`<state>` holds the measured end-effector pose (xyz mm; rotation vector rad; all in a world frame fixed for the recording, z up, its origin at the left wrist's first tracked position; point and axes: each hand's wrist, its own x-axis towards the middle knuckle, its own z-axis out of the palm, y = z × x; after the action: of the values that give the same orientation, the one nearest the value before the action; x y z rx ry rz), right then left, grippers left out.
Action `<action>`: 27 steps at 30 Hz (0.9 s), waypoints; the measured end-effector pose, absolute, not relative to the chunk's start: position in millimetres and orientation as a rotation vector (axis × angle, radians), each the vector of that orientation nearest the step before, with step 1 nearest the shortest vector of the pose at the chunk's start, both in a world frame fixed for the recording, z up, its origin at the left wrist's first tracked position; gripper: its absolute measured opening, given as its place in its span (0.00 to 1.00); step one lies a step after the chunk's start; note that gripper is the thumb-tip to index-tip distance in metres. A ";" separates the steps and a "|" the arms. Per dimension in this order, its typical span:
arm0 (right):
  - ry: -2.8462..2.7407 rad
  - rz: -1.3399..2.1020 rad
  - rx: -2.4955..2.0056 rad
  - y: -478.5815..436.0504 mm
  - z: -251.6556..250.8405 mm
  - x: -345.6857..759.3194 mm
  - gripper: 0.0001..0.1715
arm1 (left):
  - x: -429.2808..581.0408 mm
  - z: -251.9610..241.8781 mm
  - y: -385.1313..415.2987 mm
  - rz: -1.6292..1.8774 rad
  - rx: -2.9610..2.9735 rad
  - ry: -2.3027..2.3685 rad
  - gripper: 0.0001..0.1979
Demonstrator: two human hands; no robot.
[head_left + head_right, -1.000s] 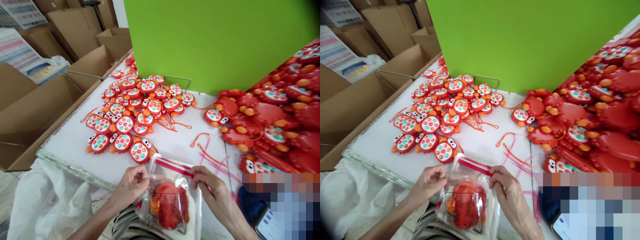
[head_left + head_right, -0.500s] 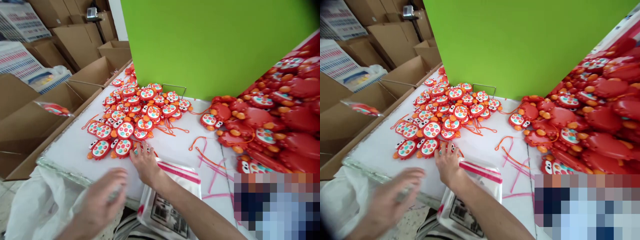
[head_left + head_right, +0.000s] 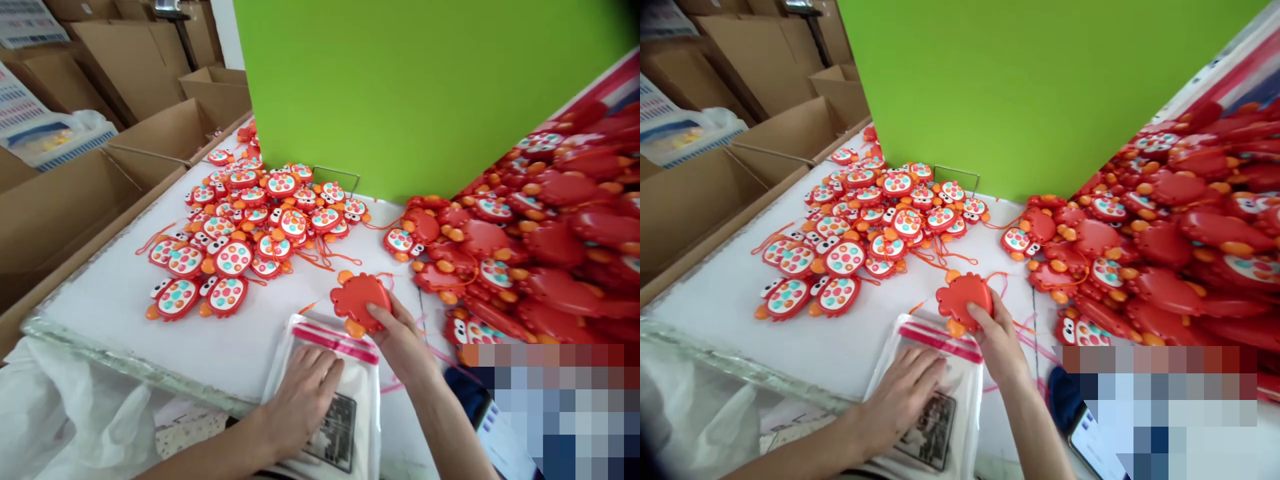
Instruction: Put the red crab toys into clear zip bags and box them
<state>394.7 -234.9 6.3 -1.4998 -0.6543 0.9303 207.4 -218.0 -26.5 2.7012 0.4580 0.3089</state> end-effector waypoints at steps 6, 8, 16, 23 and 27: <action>-0.060 0.984 -1.188 -276.0 13.4 398.3 0.25 | 208.6 -26.8 -217.5 0.281 2.669 0.449 0.05; -0.140 0.919 -1.172 -274.5 20.3 399.2 0.26 | 209.7 -28.4 -217.0 0.319 2.682 0.428 0.05; -0.263 0.669 -1.207 -271.0 60.0 409.2 0.22 | 212.4 -24.0 -210.8 0.405 2.525 0.598 0.17; -0.256 0.696 -1.397 -295.0 71.1 408.2 0.28 | 204.0 -37.8 -217.0 0.478 2.206 0.699 0.32; -0.310 1.022 -1.605 -329.8 37.0 388.0 0.34 | 202.5 -37.3 -216.4 0.468 2.176 0.709 0.36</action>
<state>388.0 -329.8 37.0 -1.6054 -0.3101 1.0222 202.5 -216.4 -37.3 2.1763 0.7094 0.4683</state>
